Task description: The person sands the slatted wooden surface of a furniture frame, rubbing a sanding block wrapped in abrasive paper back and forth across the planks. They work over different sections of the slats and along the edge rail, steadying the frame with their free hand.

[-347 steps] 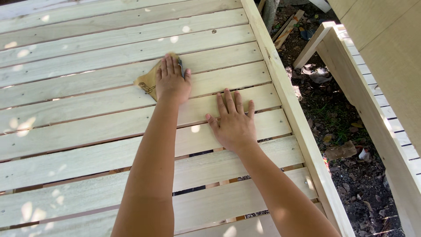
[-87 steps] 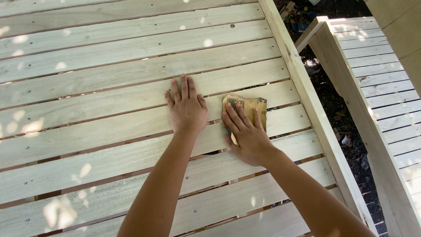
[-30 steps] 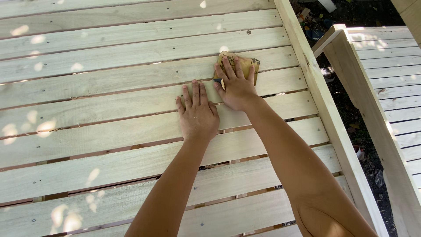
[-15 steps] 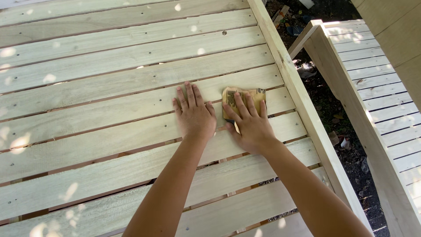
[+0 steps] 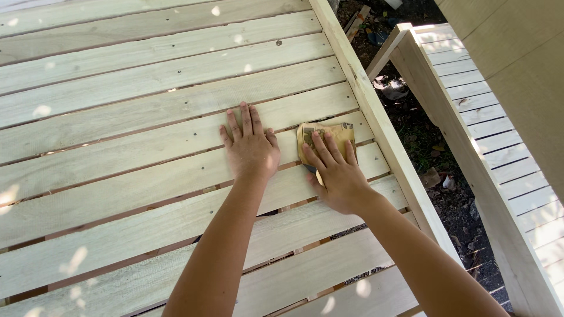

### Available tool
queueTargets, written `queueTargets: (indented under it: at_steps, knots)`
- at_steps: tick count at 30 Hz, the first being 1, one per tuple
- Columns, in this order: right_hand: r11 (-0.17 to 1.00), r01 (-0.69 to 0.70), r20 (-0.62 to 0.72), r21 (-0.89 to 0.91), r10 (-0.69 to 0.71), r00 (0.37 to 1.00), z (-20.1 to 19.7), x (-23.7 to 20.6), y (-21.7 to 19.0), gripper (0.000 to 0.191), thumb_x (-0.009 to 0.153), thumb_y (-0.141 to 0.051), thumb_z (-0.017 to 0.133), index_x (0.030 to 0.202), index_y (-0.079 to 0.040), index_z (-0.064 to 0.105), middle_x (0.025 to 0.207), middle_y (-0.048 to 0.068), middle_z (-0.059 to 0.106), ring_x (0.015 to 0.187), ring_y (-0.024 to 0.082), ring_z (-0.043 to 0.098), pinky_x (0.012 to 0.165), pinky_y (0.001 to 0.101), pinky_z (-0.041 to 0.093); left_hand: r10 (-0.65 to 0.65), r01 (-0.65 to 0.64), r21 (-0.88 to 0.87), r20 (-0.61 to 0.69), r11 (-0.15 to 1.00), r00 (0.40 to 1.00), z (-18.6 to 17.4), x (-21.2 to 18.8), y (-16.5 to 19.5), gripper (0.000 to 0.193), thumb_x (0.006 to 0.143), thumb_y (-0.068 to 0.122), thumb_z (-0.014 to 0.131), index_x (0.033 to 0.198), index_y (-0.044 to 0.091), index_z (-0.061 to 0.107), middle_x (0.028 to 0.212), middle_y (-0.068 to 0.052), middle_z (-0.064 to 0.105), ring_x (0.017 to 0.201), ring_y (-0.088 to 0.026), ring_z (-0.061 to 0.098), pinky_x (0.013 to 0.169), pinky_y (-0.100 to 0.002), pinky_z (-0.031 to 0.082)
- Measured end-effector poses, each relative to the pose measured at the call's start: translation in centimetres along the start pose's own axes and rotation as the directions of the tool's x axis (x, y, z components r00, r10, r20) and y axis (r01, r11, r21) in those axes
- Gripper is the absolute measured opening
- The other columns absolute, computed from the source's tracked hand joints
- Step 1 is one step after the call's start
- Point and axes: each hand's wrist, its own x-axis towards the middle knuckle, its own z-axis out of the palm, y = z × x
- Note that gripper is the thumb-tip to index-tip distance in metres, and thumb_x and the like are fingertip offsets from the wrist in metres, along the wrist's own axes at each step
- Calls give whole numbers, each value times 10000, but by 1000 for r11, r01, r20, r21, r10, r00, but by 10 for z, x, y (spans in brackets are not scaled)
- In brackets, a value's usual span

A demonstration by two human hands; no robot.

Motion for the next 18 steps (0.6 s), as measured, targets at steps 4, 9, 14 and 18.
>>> queueTargets:
  at_steps: [4, 9, 14, 18]
  knots:
    - [1000, -21, -4, -7, 21, 1000, 6, -10, 4, 641, 1039, -493, 286, 1629, -272, 172, 1697, 97, 72, 1546, 360, 53, 1198, 630, 45, 21, -21, 16, 44, 1000, 999, 4, 1, 1, 674, 1046, 420, 185, 1623, 111, 28, 1710, -35, -61, 1560, -328, -58, 1242, -539, 1]
    - [991, -123, 39, 48, 121, 992, -11, 98, 21, 634, 1026, -526, 233, 1623, -329, 147, 1712, 58, 24, 1561, 334, 15, 1210, 626, 27, 42, -43, 21, 42, 999, 998, 6, 5, 0, 677, 1038, 416, 193, 1622, 120, 21, 1708, -27, -57, 1555, -323, -61, 1237, -546, -9]
    - [982, -171, 20, 85, 170, 985, -21, 138, 25, 623, 1042, -496, 213, 1635, -331, 122, 1710, 57, 15, 1557, 345, 2, 1218, 627, 20, 40, -41, 14, 55, 999, 998, -1, 3, -2, 674, 1041, 419, 195, 1627, 133, 29, 1716, -18, -49, 1567, -305, -55, 1247, -535, -1]
    - [990, -118, -19, 82, 120, 993, -9, 54, 30, 608, 1041, -478, 237, 1628, -346, 149, 1714, 80, 48, 1559, 363, 18, 1222, 604, 22, 34, -36, 21, 71, 999, 997, -5, 0, 1, 681, 1035, 433, 175, 1629, 146, 8, 1710, -4, -52, 1561, -293, -49, 1251, -525, -1]
